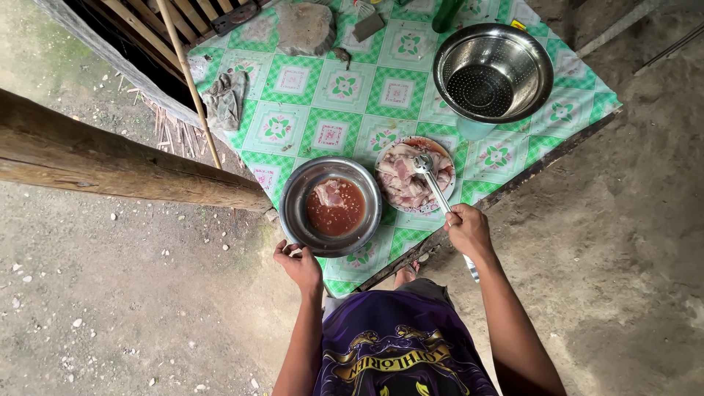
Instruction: Marinating raw meat by transferring pieces from a plate to a bowl containing marinade using tongs.
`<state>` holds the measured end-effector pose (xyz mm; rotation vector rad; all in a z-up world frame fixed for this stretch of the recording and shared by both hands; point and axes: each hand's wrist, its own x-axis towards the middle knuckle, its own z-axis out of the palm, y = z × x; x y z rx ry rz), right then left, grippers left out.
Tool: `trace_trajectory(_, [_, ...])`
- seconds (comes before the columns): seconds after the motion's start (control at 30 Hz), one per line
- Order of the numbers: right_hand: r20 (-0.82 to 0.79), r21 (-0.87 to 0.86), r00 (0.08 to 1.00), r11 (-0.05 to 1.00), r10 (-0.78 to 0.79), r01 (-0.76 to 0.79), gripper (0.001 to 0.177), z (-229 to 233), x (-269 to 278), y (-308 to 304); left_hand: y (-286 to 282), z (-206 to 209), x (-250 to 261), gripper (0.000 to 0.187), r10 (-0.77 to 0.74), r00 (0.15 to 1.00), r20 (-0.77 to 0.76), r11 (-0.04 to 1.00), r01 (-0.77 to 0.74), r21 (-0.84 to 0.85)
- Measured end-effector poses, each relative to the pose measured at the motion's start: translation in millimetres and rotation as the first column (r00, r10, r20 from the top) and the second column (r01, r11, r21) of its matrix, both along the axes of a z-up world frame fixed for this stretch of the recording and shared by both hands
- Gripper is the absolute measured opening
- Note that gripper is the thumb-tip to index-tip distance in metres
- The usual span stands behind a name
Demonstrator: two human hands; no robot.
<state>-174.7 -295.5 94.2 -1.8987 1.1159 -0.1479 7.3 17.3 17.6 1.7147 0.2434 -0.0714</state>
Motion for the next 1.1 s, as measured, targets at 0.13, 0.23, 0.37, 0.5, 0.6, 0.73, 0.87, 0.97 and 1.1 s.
trace_trajectory(0.13, [-0.024,-0.012,1.000,1.000,0.005,-0.005,0.015,5,0,0,3,-6,2,0.055,0.008,1.000,0.017,1.000,-0.008,0.005])
trace_trajectory(0.23, [-0.015,0.016,1.000,1.000,-0.015,0.015,0.015,11,1,1,4,-3,3,0.055,0.010,1.000,-0.009,1.000,-0.010,0.001])
trace_trajectory(0.37, [-0.012,-0.009,1.000,1.000,-0.002,0.002,0.014,12,1,-1,4,-7,4,0.056,0.014,1.000,0.002,0.997,-0.014,-0.075])
trace_trajectory(0.5, [0.012,0.013,1.000,1.000,-0.020,0.019,0.013,13,0,-3,3,-3,3,0.056,0.012,1.000,-0.014,0.996,-0.013,-0.090])
trace_trajectory(0.6, [-0.003,-0.025,1.000,1.000,-0.015,0.015,0.014,22,0,-2,3,-4,3,0.056,0.009,1.000,0.011,0.998,-0.009,-0.067])
trace_trajectory(0.73, [-0.008,-0.048,1.000,0.999,-0.018,0.018,0.013,11,-4,-9,3,-2,2,0.056,0.006,1.000,0.010,0.999,-0.006,-0.034])
trace_trajectory(0.87, [-0.050,-0.003,0.998,0.999,-0.045,0.045,0.016,0,-12,-15,2,-4,2,0.055,0.015,1.000,0.007,0.996,-0.014,-0.088])
trace_trajectory(0.97, [-0.106,0.107,0.988,0.987,-0.109,0.121,0.016,3,-13,-17,2,-5,2,0.055,0.017,1.000,0.004,0.998,-0.016,-0.061])
trace_trajectory(1.1, [-0.128,0.200,0.971,0.954,-0.202,0.224,0.017,-5,-13,-26,0,-11,1,0.054,-0.008,0.999,0.035,0.998,0.010,-0.066])
